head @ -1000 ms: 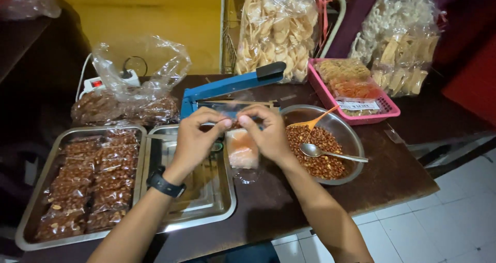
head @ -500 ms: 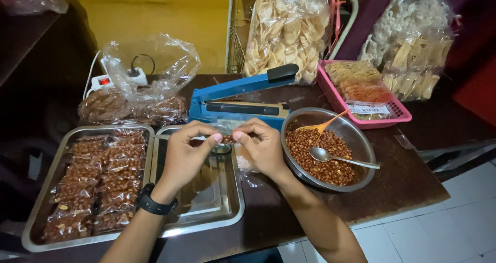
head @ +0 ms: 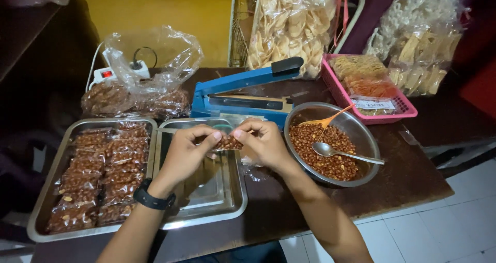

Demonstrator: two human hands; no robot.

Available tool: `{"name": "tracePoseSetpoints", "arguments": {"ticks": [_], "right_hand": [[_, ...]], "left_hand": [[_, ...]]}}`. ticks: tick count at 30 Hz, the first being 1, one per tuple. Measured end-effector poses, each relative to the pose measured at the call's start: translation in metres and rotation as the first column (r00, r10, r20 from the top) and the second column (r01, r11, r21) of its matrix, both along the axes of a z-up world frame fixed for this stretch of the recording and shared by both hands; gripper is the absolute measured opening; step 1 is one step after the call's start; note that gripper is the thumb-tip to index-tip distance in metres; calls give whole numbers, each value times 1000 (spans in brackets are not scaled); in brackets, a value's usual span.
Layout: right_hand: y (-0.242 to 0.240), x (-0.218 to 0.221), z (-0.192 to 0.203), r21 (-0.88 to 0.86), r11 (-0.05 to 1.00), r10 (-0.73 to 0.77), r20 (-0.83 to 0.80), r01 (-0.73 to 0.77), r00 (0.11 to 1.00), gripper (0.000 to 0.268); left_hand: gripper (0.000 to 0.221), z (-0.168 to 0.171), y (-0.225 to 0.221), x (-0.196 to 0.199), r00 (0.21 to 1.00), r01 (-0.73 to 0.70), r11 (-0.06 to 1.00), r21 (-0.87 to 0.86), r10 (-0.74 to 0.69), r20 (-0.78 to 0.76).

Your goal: Packaging peanuts into small plastic bags using a spoon and scissors for portioning and trimming.

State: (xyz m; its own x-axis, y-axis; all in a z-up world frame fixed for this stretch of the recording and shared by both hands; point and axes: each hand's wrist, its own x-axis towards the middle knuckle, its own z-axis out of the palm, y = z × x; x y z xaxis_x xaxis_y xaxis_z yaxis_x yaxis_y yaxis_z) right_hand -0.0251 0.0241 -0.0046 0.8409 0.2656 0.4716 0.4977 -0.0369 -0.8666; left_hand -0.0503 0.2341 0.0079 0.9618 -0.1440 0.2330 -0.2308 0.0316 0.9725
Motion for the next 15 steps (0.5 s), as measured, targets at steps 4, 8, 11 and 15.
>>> {"name": "tracePoseSetpoints", "arguments": {"ticks": [4,8,11,15], "right_hand": [[-2,9,6,-50,998,24,-26,-25,999,11],[-8,18,21,-83,994,51,-177,-66,983,34],[-6,11,50,-305,947,59,-150,-102,987,29],[7,-1,77,-614,778,113,-78,-137,991,5]], "left_hand": [[15,7,-2,-5,997,-13,1000,-12,12,-76],[12,5,-2,-3,999,-26,992,126,23,29],[11,6,-2,-4,991,-30,970,242,-3,135],[12,15,1,-8,980,-8,938,347,-61,188]]}}
